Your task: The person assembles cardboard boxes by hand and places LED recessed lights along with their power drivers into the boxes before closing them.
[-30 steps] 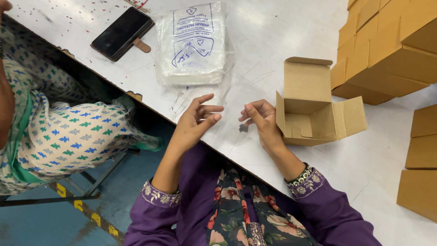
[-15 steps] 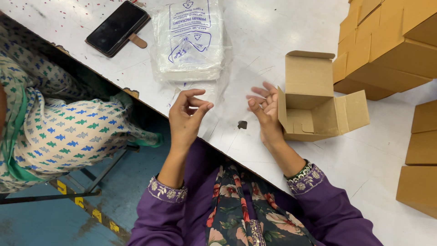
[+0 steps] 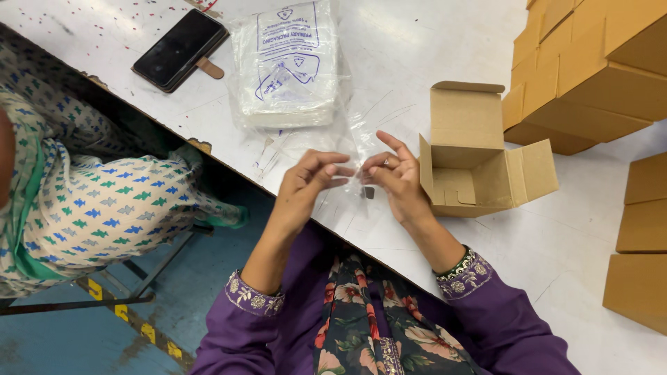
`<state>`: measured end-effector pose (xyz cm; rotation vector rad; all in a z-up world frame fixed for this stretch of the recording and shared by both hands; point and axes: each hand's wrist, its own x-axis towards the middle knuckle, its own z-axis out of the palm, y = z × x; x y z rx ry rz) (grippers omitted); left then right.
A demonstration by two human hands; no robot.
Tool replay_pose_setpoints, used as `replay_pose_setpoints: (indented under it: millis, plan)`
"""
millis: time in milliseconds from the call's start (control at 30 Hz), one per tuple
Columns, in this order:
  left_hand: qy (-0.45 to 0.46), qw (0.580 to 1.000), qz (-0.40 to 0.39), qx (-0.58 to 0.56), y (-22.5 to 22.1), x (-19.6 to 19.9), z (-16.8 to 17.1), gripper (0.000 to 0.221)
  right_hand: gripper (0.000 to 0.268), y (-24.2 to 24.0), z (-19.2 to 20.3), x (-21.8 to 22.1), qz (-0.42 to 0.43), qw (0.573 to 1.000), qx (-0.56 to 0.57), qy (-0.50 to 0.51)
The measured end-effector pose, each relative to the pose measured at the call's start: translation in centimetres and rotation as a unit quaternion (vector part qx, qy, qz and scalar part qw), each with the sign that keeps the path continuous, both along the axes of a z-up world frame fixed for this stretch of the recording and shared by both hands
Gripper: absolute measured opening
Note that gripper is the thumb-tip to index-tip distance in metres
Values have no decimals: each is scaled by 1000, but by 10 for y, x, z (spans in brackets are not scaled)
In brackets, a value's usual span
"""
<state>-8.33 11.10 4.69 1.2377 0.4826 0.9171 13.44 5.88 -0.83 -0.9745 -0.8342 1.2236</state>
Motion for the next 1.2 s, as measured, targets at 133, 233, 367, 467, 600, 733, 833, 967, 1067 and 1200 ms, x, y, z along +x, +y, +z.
replay_pose_setpoints:
  millis: [133, 233, 367, 467, 600, 733, 833, 967, 1067, 1200]
  plan:
    - [42, 991, 123, 41, 10, -23, 3, 28, 79, 4, 16, 0, -122, 991, -12, -50]
    - [100, 967, 214, 99, 15, -45, 5, 24, 75, -5, 47, -13, -201, 937, 114, -261]
    - [148, 943, 265, 141, 5, -43, -5, 17, 49, -27, 86, -43, -169, 851, 186, -461]
    - [2, 981, 178, 77, -9, -14, -16, 14, 35, -23, 100, -70, -16, 935, 98, -341]
    - [-121, 973, 100, -169, -16, -9, -29, 11, 25, -6, 107, -88, -43, 877, 142, -457]
    - [-63, 991, 48, -107, -5, -33, -31, 17, 28, 10, 103, -81, -61, 835, 253, -485]
    - [-9, 999, -46, -23, 4, -45, -26, 23, 51, 36, 93, -70, -38, 856, 280, -433]
    - [76, 986, 151, -9, 19, -46, -24, 25, 17, 59, 71, -83, -4, 943, 37, -332]
    - [86, 944, 316, -26, 28, -38, -35, 26, 18, 53, 62, -114, -82, 910, 128, -386]
    - [-280, 912, 160, -255, 32, -14, -56, 36, 30, 38, 55, -154, -39, 769, 391, -505]
